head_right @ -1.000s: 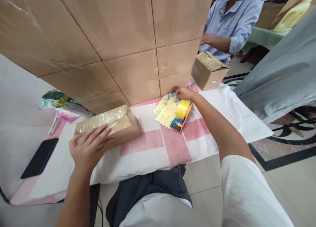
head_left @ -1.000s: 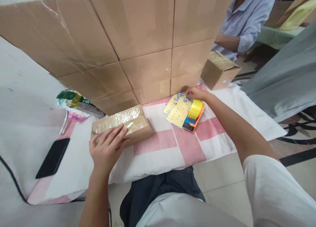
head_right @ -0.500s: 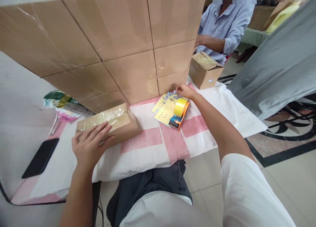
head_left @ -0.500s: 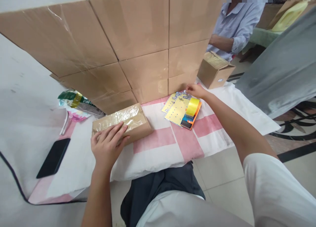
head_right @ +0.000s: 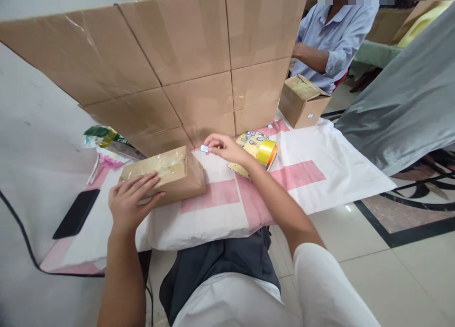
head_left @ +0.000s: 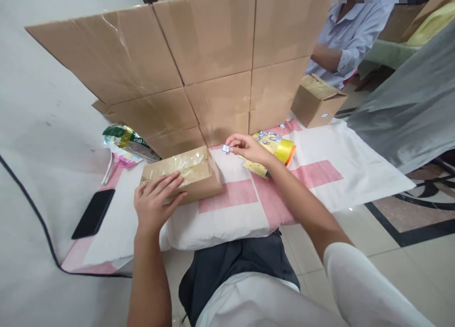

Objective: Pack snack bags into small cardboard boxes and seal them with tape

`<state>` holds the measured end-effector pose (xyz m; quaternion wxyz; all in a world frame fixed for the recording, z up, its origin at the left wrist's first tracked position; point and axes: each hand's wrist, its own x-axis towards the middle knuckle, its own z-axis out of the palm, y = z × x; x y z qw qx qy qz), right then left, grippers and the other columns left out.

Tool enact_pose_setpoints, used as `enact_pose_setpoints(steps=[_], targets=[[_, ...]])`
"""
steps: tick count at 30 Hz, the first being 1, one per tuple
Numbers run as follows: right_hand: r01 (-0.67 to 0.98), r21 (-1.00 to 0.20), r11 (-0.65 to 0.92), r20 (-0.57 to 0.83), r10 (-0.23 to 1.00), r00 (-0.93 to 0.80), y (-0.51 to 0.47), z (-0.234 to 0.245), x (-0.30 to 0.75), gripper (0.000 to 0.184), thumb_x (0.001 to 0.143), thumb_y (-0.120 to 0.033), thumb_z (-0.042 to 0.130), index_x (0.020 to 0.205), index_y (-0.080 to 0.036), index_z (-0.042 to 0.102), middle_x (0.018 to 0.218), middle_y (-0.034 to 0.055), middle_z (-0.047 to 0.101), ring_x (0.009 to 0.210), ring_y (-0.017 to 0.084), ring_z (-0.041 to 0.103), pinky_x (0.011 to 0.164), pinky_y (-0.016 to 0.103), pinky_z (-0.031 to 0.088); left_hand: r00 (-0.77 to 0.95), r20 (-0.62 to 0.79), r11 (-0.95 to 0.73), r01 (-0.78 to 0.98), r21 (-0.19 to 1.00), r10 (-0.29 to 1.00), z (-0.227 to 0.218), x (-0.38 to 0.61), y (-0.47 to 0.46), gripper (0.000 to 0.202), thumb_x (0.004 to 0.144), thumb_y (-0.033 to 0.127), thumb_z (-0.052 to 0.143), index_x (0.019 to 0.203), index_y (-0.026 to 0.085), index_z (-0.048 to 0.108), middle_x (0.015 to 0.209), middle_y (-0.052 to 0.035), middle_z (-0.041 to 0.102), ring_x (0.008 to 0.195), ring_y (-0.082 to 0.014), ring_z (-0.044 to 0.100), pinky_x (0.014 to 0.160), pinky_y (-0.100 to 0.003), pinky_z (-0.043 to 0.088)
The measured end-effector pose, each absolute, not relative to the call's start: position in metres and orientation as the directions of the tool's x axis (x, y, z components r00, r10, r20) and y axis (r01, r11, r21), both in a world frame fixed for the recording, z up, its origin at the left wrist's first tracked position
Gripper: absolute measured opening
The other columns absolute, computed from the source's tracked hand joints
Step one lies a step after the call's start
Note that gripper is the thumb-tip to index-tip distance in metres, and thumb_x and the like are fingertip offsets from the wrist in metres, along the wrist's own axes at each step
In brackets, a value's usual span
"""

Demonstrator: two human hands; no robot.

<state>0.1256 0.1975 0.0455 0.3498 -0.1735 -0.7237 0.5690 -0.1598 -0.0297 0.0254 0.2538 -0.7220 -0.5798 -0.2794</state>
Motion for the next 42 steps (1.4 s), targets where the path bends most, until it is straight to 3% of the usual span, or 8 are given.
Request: enact_pose_setpoints(steps=[6, 10, 15, 19, 25, 34, 38, 42], targets=[[-0.214, -0.958, 0.189, 0.285, 0.603, -0.745, 0.159, 0.01, 0.101, 0.027, 0.082, -0.042, 0.078, 0.086, -0.018, 0.066, 0.085, 0.002, 0.069, 0.072, 0.012, 0.06, 0.07, 0.027, 0.047, 0.029, 0.745, -0.252, 0.949, 0.188, 0.667, 0.022, -0.197, -0.047, 0.051, 0.088, 0.026, 0.077, 0.136, 0.034, 0.066, 0.133, -0.007, 0.072, 0.12, -0.0316, 0.068, 0.102, -0.052, 0.047], [-0.28, -0.954, 0.102, 0.287, 0.577, -0.765, 0.143, 0.016, 0.087, 0.024, 0.086, -0.039, 0.074, 0.093, -0.018, 0.066, 0.077, -0.0003, 0.066, 0.066, 0.011, 0.058, 0.064, 0.025, 0.044, 0.0, 0.764, -0.273, 0.934, 0.231, 0.645, 0.018, -0.203, -0.049, 0.056, 0.086, 0.023, 0.078, 0.139, 0.036, 0.065, 0.136, -0.0071, 0.07, 0.122, -0.0324, 0.067, 0.105, -0.055, 0.048], [-0.342, -0.939, 0.027, 0.283, 0.623, -0.729, 0.125, 0.01, 0.059, 0.027, 0.085, -0.039, 0.074, 0.102, -0.02, 0.064, 0.088, 0.0005, 0.069, 0.075, 0.013, 0.061, 0.074, 0.027, 0.048, -0.019, 0.785, -0.283, 0.927, 0.245, 0.619, 0.015, -0.204, -0.047, 0.056, 0.085, 0.025, 0.078, 0.138, 0.037, 0.065, 0.137, -0.0049, 0.07, 0.122, -0.0313, 0.068, 0.106, -0.055, 0.051], [-0.352, -0.927, 0.128, 0.353, 0.613, -0.707, 0.125, 0.014, 0.054, 0.016, 0.092, -0.037, 0.065, 0.097, -0.022, 0.063, 0.091, 0.0013, 0.067, 0.081, 0.015, 0.061, 0.079, 0.029, 0.048, -0.021, 0.782, -0.278, 0.929, 0.246, 0.623, 0.013, -0.208, -0.048, 0.056, 0.086, 0.026, 0.077, 0.139, 0.038, 0.064, 0.136, -0.0044, 0.07, 0.121, -0.0318, 0.068, 0.104, -0.056, 0.053], [-0.25, -0.831, 0.498, 0.491, 0.445, -0.749, 0.144, 0.041, 0.058, 0.012, 0.095, -0.025, 0.056, 0.098, -0.022, 0.067, 0.093, 0.0015, 0.062, 0.076, 0.014, 0.053, 0.07, 0.029, 0.041, -0.036, 0.794, -0.299, 0.915, 0.27, 0.607, 0.011, -0.213, -0.049, 0.057, 0.087, 0.026, 0.077, 0.141, 0.038, 0.062, 0.139, -0.0027, 0.069, 0.123, -0.0329, 0.067, 0.104, -0.058, 0.052], [-0.286, -0.828, 0.482, 0.524, 0.488, -0.697, 0.137, 0.046, 0.041, 0.017, 0.095, -0.019, 0.054, 0.107, -0.022, 0.065, 0.095, 0.0012, 0.062, 0.075, 0.013, 0.052, 0.071, 0.029, 0.042, -0.087, 0.776, -0.238, 0.926, 0.295, 0.624, 0.011, -0.208, -0.052, 0.053, 0.087, 0.026, 0.076, 0.137, 0.038, 0.064, 0.136, -0.0052, 0.07, 0.124, -0.0309, 0.066, 0.107, -0.055, 0.049], [-0.307, -0.892, 0.33, 0.45, 0.611, -0.651, 0.127, 0.047, 0.045, 0.015, 0.092, -0.03, 0.063, 0.102, -0.023, 0.071, 0.098, 0.003, 0.064, 0.082, 0.014, 0.059, 0.072, 0.03, 0.047, -0.116, 0.779, -0.233, 0.918, 0.32, 0.617, 0.008, -0.213, -0.054, 0.057, 0.087, 0.024, 0.076, 0.14, 0.039, 0.062, 0.138, -0.005, 0.069, 0.126, -0.0308, 0.065, 0.107, -0.055, 0.049], [-0.37, -0.927, -0.057, 0.196, 0.768, -0.61, 0.112, 0.048, 0.047, 0.025, 0.077, -0.042, 0.081, 0.084, -0.023, 0.066, 0.086, 0.0018, 0.067, 0.071, 0.015, 0.063, 0.052, 0.026, 0.041, -0.129, 0.771, -0.216, 0.92, 0.328, 0.623, 0.007, -0.214, -0.054, 0.057, 0.088, 0.027, 0.075, 0.141, 0.041, 0.061, 0.138, -0.0037, 0.069, 0.127, -0.031, 0.065, 0.109, -0.057, 0.049]])
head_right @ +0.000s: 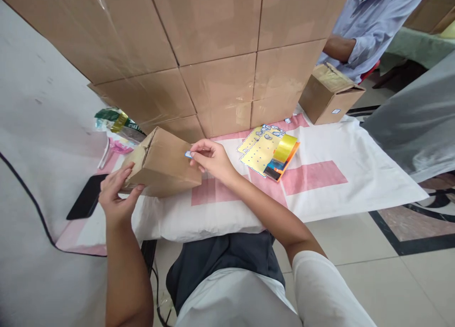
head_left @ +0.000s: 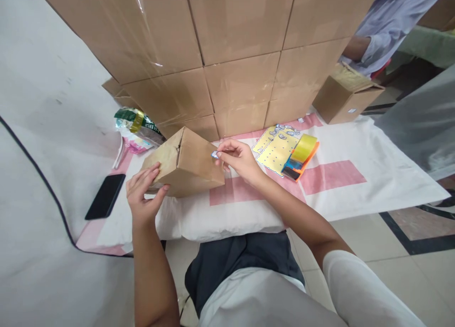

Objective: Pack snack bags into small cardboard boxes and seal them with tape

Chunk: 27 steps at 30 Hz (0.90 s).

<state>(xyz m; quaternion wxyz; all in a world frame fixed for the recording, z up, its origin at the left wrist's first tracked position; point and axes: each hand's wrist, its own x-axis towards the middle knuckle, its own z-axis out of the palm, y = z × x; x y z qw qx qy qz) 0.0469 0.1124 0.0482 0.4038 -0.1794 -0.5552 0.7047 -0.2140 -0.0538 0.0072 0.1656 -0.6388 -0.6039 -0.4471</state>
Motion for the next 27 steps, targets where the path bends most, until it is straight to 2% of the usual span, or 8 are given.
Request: enact_pose_setpoints(steps=[3, 7, 11, 17, 22, 27], targets=[[-0.419, -0.87, -0.26, 0.048, 0.802, -0.596, 0.104, 0.049, 0.046, 0.03, 0.066, -0.038, 0.088, 0.077, -0.022, 0.065, 0.079, 0.0008, 0.066, 0.068, 0.014, 0.061, 0.048, 0.024, 0.037, -0.119, 0.772, -0.224, 0.919, 0.323, 0.624, 0.009, -0.211, -0.053, 0.053, 0.088, 0.027, 0.075, 0.138, 0.04, 0.064, 0.136, -0.0048, 0.07, 0.125, -0.0312, 0.066, 0.109, -0.057, 0.048], [-0.424, -0.854, -0.301, -0.019, 0.832, -0.554, 0.1, 0.045, 0.045, 0.023, 0.064, -0.033, 0.088, 0.073, -0.02, 0.071, 0.07, -0.0018, 0.061, 0.06, 0.008, 0.047, 0.049, 0.023, 0.033, -0.129, 0.762, -0.208, 0.921, 0.328, 0.635, 0.01, -0.208, -0.053, 0.049, 0.088, 0.029, 0.074, 0.136, 0.038, 0.066, 0.135, -0.0052, 0.071, 0.125, -0.0309, 0.066, 0.109, -0.056, 0.047], [-0.374, -0.859, -0.35, -0.086, 0.819, -0.568, 0.101, 0.038, 0.045, 0.025, 0.063, -0.035, 0.087, 0.074, -0.02, 0.071, 0.071, 0.0005, 0.066, 0.058, 0.009, 0.048, 0.045, 0.022, 0.026, -0.123, 0.769, -0.189, 0.934, 0.303, 0.628, 0.01, -0.206, -0.053, 0.048, 0.088, 0.029, 0.075, 0.134, 0.038, 0.066, 0.135, -0.005, 0.071, 0.125, -0.0303, 0.066, 0.108, -0.053, 0.046], [-0.296, -0.888, -0.353, -0.126, 0.803, -0.582, 0.104, 0.035, 0.047, 0.023, 0.066, -0.036, 0.085, 0.074, -0.018, 0.073, 0.076, 0.0039, 0.072, 0.053, 0.007, 0.045, 0.043, 0.023, 0.022, -0.078, 0.767, -0.174, 0.955, 0.242, 0.637, 0.014, -0.2, -0.051, 0.039, 0.089, 0.031, 0.074, 0.127, 0.03, 0.069, 0.13, -0.0082, 0.074, 0.122, -0.0305, 0.068, 0.105, -0.051, 0.045], [-0.246, -0.915, -0.321, -0.147, 0.831, -0.536, 0.106, 0.035, 0.045, 0.025, 0.065, -0.038, 0.084, 0.064, -0.019, 0.069, 0.06, -0.0011, 0.059, 0.049, 0.006, 0.037, 0.044, 0.024, 0.02, -0.068, 0.747, -0.137, 0.968, 0.21, 0.662, 0.017, -0.191, -0.048, 0.033, 0.09, 0.035, 0.072, 0.122, 0.028, 0.071, 0.129, -0.0083, 0.074, 0.121, -0.0307, 0.068, 0.102, -0.049, 0.044], [-0.183, -0.936, -0.3, -0.191, 0.87, -0.454, 0.107, 0.025, 0.044, 0.025, 0.064, -0.038, 0.083, 0.062, -0.02, 0.065, 0.058, -0.0015, 0.055, 0.051, 0.008, 0.041, 0.045, 0.024, 0.024, -0.013, 0.742, -0.157, 0.975, 0.16, 0.671, 0.018, -0.182, -0.044, 0.035, 0.089, 0.034, 0.073, 0.124, 0.03, 0.071, 0.13, -0.0065, 0.074, 0.12, -0.0306, 0.068, 0.101, -0.047, 0.042]])
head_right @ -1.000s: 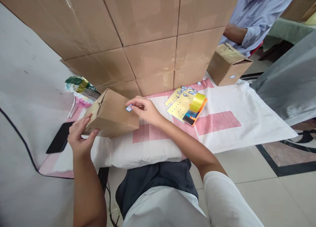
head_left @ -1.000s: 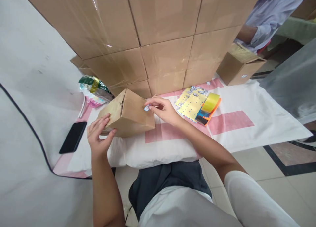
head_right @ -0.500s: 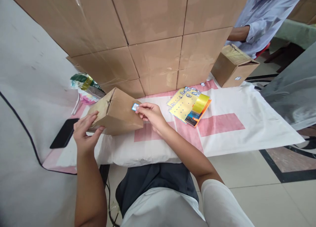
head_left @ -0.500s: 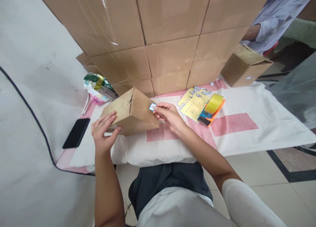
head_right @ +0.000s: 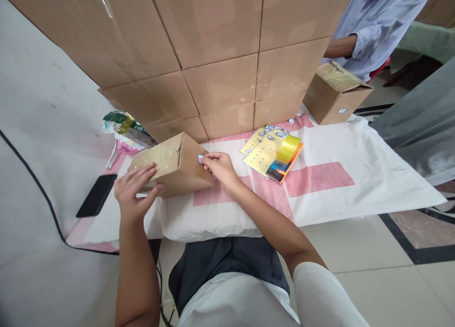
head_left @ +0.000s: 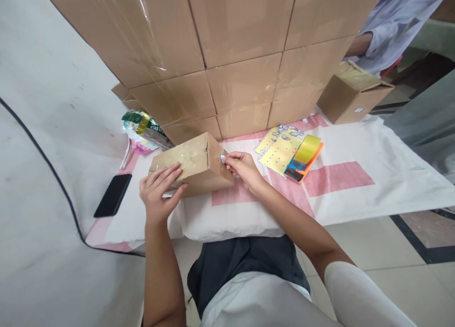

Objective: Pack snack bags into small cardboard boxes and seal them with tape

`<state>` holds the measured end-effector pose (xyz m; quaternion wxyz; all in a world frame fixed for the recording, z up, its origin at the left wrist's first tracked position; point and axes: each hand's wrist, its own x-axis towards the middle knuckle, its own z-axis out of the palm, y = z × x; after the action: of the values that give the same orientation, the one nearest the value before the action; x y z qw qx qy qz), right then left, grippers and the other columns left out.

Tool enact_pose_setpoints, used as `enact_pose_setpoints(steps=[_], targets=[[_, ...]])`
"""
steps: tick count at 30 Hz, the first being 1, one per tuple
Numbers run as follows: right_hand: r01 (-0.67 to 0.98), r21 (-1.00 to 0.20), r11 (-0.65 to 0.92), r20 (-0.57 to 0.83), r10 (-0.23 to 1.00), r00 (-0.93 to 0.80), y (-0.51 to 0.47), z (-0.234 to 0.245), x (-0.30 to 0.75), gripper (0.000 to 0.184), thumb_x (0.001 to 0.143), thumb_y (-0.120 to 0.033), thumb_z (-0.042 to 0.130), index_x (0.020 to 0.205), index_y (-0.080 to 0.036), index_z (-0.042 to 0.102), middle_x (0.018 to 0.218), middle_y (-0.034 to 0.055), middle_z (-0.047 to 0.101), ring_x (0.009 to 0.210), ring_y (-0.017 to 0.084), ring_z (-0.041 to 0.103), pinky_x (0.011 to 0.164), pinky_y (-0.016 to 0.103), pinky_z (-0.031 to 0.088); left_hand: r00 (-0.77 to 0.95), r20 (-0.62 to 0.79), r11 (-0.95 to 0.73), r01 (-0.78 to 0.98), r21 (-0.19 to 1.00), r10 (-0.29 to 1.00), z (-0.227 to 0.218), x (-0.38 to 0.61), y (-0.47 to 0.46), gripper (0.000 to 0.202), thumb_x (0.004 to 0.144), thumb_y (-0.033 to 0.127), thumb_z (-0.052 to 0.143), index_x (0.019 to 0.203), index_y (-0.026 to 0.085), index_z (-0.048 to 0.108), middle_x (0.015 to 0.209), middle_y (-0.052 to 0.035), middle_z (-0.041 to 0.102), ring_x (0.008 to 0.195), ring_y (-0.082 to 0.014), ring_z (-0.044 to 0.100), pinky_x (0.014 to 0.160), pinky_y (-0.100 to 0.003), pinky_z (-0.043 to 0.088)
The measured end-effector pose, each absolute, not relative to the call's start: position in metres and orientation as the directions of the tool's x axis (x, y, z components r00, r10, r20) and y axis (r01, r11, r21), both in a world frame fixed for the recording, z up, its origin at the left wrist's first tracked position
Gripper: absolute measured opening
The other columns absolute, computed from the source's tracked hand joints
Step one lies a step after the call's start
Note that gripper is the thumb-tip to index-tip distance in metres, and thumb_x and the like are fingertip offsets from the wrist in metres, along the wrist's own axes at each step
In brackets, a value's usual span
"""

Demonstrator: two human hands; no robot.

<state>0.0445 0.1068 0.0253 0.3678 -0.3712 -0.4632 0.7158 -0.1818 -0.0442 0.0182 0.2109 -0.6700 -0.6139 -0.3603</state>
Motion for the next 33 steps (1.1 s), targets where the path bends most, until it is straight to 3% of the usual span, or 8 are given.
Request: enact_pose_setpoints(steps=[7, 13, 17, 19, 22, 24, 27, 33], targets=[[-0.208, -0.94, -0.272, -0.171, 0.899, -0.402, 0.107, 0.012, 0.045, 0.028, 0.067, -0.04, 0.08, 0.072, -0.023, 0.058, 0.06, -0.0045, 0.052, 0.055, 0.011, 0.045, 0.052, 0.025, 0.033, 0.038, 0.748, -0.167, 0.981, 0.099, 0.663, 0.022, -0.173, -0.04, 0.036, 0.089, 0.033, 0.075, 0.124, 0.03, 0.071, 0.129, -0.0056, 0.074, 0.116, -0.0296, 0.07, 0.098, -0.045, 0.042], [-0.252, -0.965, 0.079, 0.146, 0.954, -0.263, 0.086, -0.003, 0.041, 0.013, 0.083, -0.039, 0.067, 0.089, -0.028, 0.067, 0.069, -0.0025, 0.05, 0.063, 0.016, 0.047, 0.062, 0.03, 0.041, 0.036, 0.741, -0.157, 0.983, 0.095, 0.671, 0.023, -0.169, -0.039, 0.036, 0.089, 0.032, 0.075, 0.125, 0.031, 0.072, 0.129, -0.0046, 0.075, 0.115, -0.0299, 0.071, 0.095, -0.045, 0.042], [-0.252, -0.968, 0.019, 0.074, 0.974, -0.213, 0.083, -0.019, 0.038, 0.021, 0.083, -0.041, 0.065, 0.098, -0.027, 0.07, 0.076, -0.0002, 0.06, 0.071, 0.019, 0.055, 0.068, 0.032, 0.048, 0.057, 0.75, -0.162, 0.984, 0.068, 0.659, 0.024, -0.161, -0.033, 0.038, 0.088, 0.03, 0.076, 0.126, 0.032, 0.071, 0.126, -0.0025, 0.075, 0.11, -0.0284, 0.072, 0.093, -0.044, 0.042], [-0.273, -0.962, -0.008, 0.048, 0.979, -0.197, 0.086, -0.027, 0.037, 0.023, 0.083, -0.04, 0.064, 0.099, -0.026, 0.072, 0.088, 0.0021, 0.07, 0.087, 0.021, 0.064, 0.083, 0.034, 0.052, 0.074, 0.746, -0.16, 0.986, 0.044, 0.662, 0.024, -0.156, -0.029, 0.039, 0.087, 0.03, 0.077, 0.126, 0.033, 0.072, 0.126, -0.0008, 0.076, 0.109, -0.0271, 0.072, 0.092, -0.043, 0.041], [-0.334, -0.937, -0.1, -0.017, 0.97, -0.243, 0.091, -0.04, 0.034, 0.027, 0.084, -0.037, 0.059, 0.1, -0.023, 0.076, 0.118, 0.0056, 0.076, 0.118, 0.025, 0.065, 0.108, 0.039, 0.047, 0.104, 0.739, -0.144, 0.99, -0.01, 0.666, 0.024, -0.151, -0.022, 0.04, 0.086, 0.03, 0.079, 0.125, 0.035, 0.072, 0.125, 0.0022, 0.076, 0.106, -0.0256, 0.072, 0.091, -0.042, 0.04], [-0.356, -0.92, -0.164, -0.062, 0.958, -0.28, 0.092, -0.048, 0.033, 0.033, 0.085, -0.035, 0.057, 0.108, -0.022, 0.078, 0.13, 0.0058, 0.073, 0.128, 0.025, 0.061, 0.115, 0.041, 0.042, 0.111, 0.743, -0.131, 0.991, -0.032, 0.659, 0.024, -0.149, -0.019, 0.04, 0.085, 0.03, 0.079, 0.125, 0.035, 0.072, 0.125, 0.0036, 0.076, 0.105, -0.0252, 0.073, 0.091, -0.041, 0.04], [-0.343, -0.931, -0.124, -0.029, 0.963, -0.27, 0.092, -0.054, 0.032, 0.041, 0.089, -0.034, 0.055, 0.123, -0.025, 0.076, 0.135, 0.0038, 0.07, 0.132, 0.023, 0.058, 0.12, 0.041, 0.038, 0.112, 0.752, -0.124, 0.991, -0.041, 0.649, 0.024, -0.148, -0.018, 0.04, 0.085, 0.03, 0.079, 0.124, 0.035, 0.073, 0.124, 0.0043, 0.076, 0.103, -0.0249, 0.073, 0.09, -0.041, 0.04], [-0.277, -0.96, -0.043, 0.045, 0.951, -0.305, 0.089, -0.058, 0.03, 0.047, 0.091, -0.027, 0.05, 0.131, -0.026, 0.074, 0.118, 0.0052, 0.068, 0.115, 0.021, 0.062, 0.114, 0.041, 0.042, 0.088, 0.754, -0.098, 0.995, -0.032, 0.651, 0.023, -0.148, -0.018, 0.039, 0.086, 0.03, 0.078, 0.124, 0.036, 0.073, 0.123, 0.0048, 0.076, 0.099, -0.0246, 0.073, 0.089, -0.041, 0.04]])
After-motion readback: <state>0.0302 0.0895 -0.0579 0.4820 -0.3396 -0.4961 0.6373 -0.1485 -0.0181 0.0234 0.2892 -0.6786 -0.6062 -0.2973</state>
